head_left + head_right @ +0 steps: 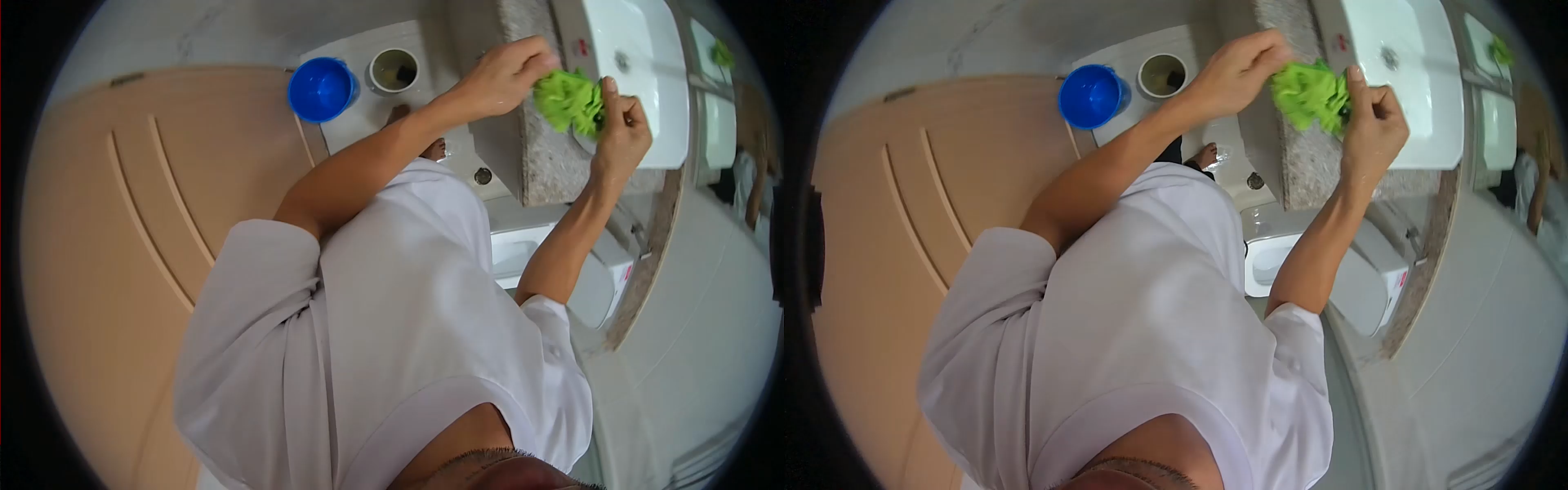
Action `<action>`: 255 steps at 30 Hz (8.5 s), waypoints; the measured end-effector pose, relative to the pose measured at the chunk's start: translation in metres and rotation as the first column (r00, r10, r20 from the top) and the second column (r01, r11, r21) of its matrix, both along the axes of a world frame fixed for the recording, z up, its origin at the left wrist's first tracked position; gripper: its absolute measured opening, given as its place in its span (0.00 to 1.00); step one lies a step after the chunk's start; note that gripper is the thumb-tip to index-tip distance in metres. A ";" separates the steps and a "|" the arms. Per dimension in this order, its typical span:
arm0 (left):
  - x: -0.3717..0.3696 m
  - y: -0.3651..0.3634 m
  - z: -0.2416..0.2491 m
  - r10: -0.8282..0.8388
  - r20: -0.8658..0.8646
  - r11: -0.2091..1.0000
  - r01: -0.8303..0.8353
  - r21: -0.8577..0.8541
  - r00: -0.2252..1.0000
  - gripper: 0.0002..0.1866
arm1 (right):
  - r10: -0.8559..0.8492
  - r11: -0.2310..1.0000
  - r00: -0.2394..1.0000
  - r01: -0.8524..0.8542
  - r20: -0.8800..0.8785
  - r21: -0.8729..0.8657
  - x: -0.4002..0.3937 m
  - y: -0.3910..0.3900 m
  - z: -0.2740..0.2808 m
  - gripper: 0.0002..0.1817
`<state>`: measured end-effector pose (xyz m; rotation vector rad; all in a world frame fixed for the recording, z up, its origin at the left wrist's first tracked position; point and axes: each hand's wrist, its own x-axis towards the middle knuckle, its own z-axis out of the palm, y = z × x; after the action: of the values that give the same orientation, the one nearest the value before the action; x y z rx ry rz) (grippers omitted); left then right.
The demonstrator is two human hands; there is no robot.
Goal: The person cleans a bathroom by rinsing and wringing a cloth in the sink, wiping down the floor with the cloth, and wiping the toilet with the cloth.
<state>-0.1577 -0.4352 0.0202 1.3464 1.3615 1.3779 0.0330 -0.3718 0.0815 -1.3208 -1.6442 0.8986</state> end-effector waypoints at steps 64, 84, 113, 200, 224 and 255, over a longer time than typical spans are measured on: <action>-0.201 -0.331 -0.327 0.036 -0.072 0.407 -0.081 -0.910 0.997 0.20 | -0.086 0.608 0.983 0.182 0.163 -0.773 0.034 -0.269 -0.242 0.14; -0.058 -0.131 -0.290 -0.719 -0.270 0.479 0.175 -0.860 0.640 0.13 | -0.978 -0.151 -0.193 0.378 0.081 -0.913 0.137 -0.689 -0.255 0.22; 0.290 -0.325 -0.210 -0.923 -0.266 0.201 0.240 -0.950 -0.280 0.17 | 0.114 -0.468 -0.982 0.081 -0.151 -0.880 0.235 -0.934 -0.371 0.12; 0.295 -0.333 -0.171 -0.799 -0.133 0.406 0.362 -0.839 0.587 0.17 | -0.909 -0.250 -0.395 0.259 0.134 -0.933 0.354 -0.982 -0.535 0.17; 0.151 -0.319 -0.135 -0.037 -0.164 0.784 -0.073 -0.616 0.986 0.17 | -0.620 0.406 0.784 0.334 0.012 -0.851 0.434 -0.532 -0.320 0.18; -0.211 -0.199 -0.690 0.232 -0.699 0.631 -0.652 -0.422 0.677 0.30 | 0.439 0.839 0.856 -0.282 0.273 -0.466 -0.046 -0.066 -0.599 0.22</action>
<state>-0.3684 -0.6337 -0.6702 0.9623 2.4928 0.5969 -0.0126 -0.4379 -0.5172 -1.5552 -2.1384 1.3505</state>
